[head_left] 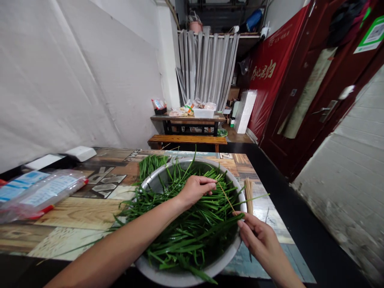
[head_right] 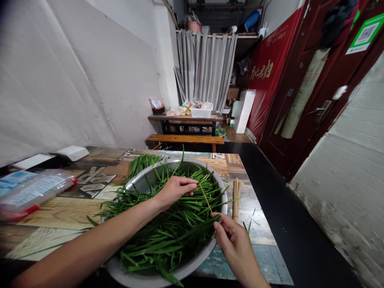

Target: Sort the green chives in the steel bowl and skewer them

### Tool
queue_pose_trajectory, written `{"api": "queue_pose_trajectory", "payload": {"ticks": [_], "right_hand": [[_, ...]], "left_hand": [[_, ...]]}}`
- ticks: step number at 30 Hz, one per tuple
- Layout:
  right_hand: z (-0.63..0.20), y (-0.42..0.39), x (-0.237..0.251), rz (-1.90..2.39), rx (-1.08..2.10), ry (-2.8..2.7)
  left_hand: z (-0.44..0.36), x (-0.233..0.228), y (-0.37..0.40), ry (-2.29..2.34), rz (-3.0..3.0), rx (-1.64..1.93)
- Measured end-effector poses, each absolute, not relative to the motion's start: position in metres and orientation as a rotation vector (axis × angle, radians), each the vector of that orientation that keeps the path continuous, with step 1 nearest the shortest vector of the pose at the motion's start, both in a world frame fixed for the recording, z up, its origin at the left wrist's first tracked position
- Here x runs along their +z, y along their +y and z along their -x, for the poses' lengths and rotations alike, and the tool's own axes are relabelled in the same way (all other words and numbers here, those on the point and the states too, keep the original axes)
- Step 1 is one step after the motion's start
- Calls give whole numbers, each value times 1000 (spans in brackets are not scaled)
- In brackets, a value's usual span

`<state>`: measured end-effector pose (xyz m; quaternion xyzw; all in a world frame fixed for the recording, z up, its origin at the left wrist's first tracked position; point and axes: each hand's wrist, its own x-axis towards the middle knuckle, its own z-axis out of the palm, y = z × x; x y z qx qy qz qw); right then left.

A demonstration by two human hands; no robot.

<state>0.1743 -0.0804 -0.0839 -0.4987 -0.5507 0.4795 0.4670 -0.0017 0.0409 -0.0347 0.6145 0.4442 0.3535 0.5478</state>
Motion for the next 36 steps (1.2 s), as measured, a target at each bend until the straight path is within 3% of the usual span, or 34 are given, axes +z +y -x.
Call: {"api": "queue_pose_trajectory", "payload": {"ticks": [15, 24, 31, 36], "right_hand": [[-169, -84, -82, 1103, 1296, -1146], [-169, -80, -82, 1128, 1230, -1137], [-171, -86, -81, 1182, 1182, -1187], [-170, -86, -82, 1188, 1199, -1153]], "left_hand": [[-2, -31, 28, 1013, -1724, 892], [-14, -35, -9, 710, -1961, 558], [8, -25, 49, 1189, -2318, 643], [8, -49, 69, 1155, -2650, 419]]}}
